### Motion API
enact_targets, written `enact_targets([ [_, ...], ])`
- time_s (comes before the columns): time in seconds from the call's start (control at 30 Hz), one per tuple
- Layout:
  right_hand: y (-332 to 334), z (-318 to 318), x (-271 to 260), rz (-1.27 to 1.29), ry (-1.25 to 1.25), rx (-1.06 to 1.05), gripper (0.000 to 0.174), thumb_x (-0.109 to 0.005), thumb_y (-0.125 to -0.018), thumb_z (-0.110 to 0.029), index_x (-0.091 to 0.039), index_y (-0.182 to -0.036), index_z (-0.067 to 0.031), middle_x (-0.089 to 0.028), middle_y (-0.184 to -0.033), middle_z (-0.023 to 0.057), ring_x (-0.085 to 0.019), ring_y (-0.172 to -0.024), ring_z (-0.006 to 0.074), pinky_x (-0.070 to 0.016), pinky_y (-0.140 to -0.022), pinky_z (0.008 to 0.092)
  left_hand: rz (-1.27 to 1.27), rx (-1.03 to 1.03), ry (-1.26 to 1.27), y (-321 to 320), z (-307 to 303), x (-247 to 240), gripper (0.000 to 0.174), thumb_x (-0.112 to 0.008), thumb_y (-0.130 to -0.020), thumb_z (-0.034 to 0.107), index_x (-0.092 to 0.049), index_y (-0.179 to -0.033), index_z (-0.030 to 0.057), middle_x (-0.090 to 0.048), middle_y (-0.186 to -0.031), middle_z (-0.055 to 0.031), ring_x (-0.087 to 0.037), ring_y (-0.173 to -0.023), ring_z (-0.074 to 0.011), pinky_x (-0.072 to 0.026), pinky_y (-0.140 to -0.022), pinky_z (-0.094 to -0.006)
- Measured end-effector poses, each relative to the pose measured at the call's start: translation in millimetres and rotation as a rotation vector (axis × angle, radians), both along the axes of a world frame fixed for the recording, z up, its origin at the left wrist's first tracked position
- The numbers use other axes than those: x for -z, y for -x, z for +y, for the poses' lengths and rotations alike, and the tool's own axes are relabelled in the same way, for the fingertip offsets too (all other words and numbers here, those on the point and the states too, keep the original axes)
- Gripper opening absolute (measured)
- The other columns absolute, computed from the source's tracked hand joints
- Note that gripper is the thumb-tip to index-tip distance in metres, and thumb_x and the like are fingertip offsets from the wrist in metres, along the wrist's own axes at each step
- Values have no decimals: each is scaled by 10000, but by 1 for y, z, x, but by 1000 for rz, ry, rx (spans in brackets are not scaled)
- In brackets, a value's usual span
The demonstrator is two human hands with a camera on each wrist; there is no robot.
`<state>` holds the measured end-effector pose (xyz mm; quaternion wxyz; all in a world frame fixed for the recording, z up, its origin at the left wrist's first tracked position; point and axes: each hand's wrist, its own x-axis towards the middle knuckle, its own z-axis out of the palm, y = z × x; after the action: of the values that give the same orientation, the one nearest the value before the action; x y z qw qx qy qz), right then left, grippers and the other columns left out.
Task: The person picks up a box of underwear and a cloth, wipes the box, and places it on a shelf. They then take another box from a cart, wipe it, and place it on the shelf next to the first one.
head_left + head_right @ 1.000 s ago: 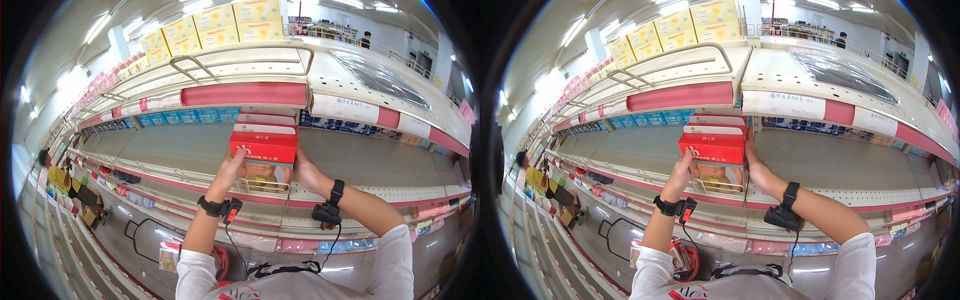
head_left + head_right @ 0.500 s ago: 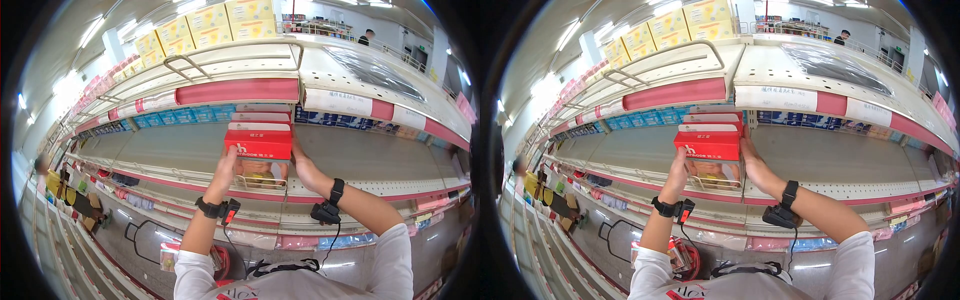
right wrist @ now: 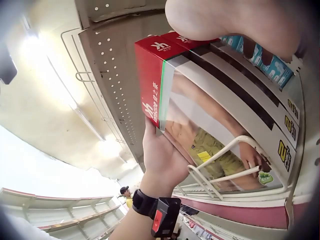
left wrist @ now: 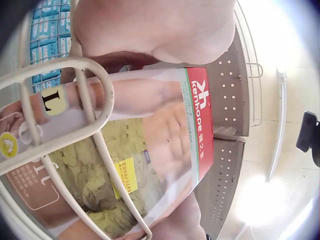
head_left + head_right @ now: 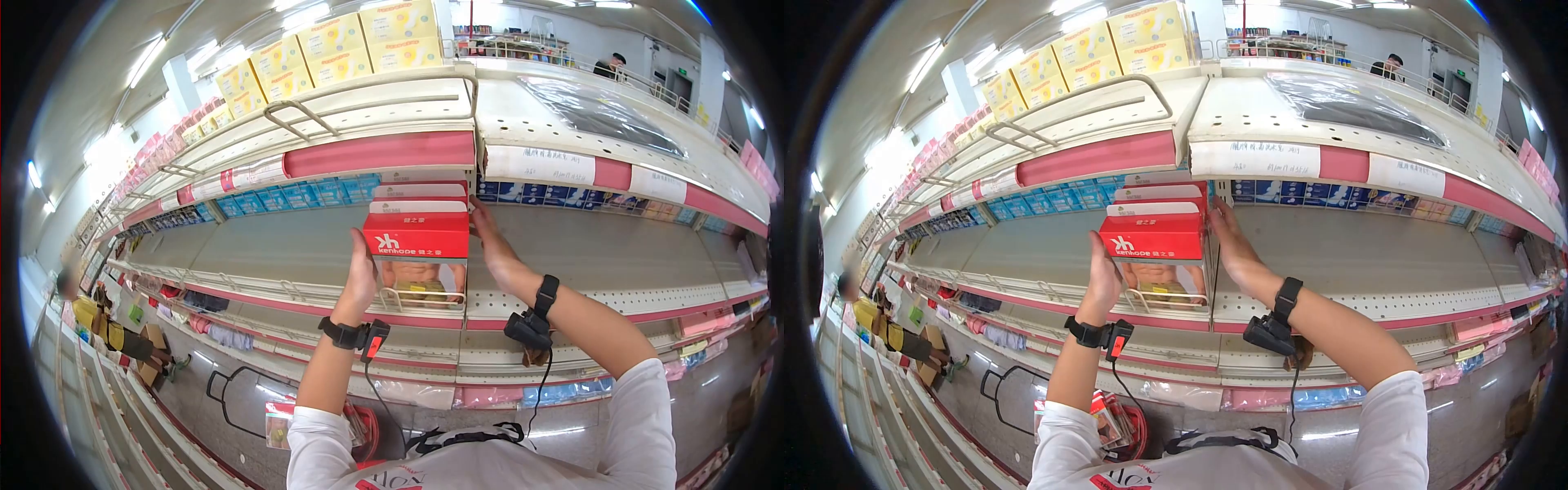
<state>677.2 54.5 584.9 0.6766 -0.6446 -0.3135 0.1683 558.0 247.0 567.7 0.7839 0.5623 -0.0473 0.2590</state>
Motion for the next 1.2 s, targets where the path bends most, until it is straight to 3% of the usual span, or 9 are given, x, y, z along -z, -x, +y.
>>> enact_targets([
  [0.23,-3,3,-2,9,7,5,626,-283,-942,-516,-224,-1407,-102,-352,-1380,148,-313,-1288,258,-207,-1058,358,42,-28,31,-5,-1,-5,632,-275,-935,547,-379,-1308,48,-453,-1315,-96,-415,-1216,-213,-280,-1041,-365],
  [0.43,-2,1,-5,28,-7,-11,613,-283,-948,-503,-235,-1399,-92,-374,-1347,122,-344,-1241,244,-223,-1046,364,61,114,127,-1,-3,-11,610,-264,-947,525,-374,-1314,50,-452,-1316,-95,-412,-1220,-213,-283,-1040,-367],
  [0.6,2,-4,-11,60,3,24,608,-286,-946,-505,-242,-1396,-98,-375,-1343,106,-355,-1222,229,-218,-1040,367,-25,-194,-97,-5,7,-6,605,-258,-948,519,-358,-1335,64,-447,-1323,-111,-404,-1230,-232,-277,-1038,-380],
  [0.73,14,-31,-17,96,-64,15,577,-323,-938,-499,-287,-1368,-116,-398,-1330,95,-377,-1201,221,-226,-1028,382,-161,-445,-77,25,0,-13,544,-260,-956,481,-408,-1278,68,-456,-1309,-127,-418,-1212,-257,-309,-996,-406],
  [0.83,39,-62,-21,49,-147,-55,521,-407,-926,-439,-338,-1311,-95,-430,-1299,112,-419,-1171,237,-283,-994,380,-327,-635,-79,69,4,-9,415,-282,-965,410,-468,-1116,71,-538,-1109,-120,-492,-1058,-260,-362,-901,-404],
  [0.93,63,-101,-7,-30,-134,-117,386,-490,-907,-319,-425,-1159,-34,-498,-1107,116,-504,-1014,223,-395,-862,340,-439,-568,-52,123,-5,4,248,-331,-956,307,-427,-882,91,-416,-700,-39,-409,-650,-179,-360,-670,-331],
  [1.03,81,-140,32,-220,-92,-149,258,-508,-910,-279,-477,-926,-23,-527,-731,78,-502,-659,155,-432,-622,305,-373,-642,90,163,-23,47,206,-391,-940,253,-430,-847,73,-417,-646,-23,-384,-576,-163,-339,-603,-311],
  [1.1,92,-151,63,-465,94,-78,193,-543,-883,-197,-508,-803,-25,-517,-686,66,-470,-627,146,-384,-586,276,-163,-819,6,181,-35,76,169,-468,-914,192,-437,-818,57,-395,-610,0,-358,-540,-122,-318,-545,-274],
  [1.2,95,-159,108,-393,396,-199,140,-589,-844,-153,-548,-858,-20,-539,-686,72,-499,-624,173,-394,-579,273,39,-796,177,214,-39,123,152,-523,-898,170,-461,-833,48,-421,-632,10,-352,-539,-70,-266,-488,-220],
])
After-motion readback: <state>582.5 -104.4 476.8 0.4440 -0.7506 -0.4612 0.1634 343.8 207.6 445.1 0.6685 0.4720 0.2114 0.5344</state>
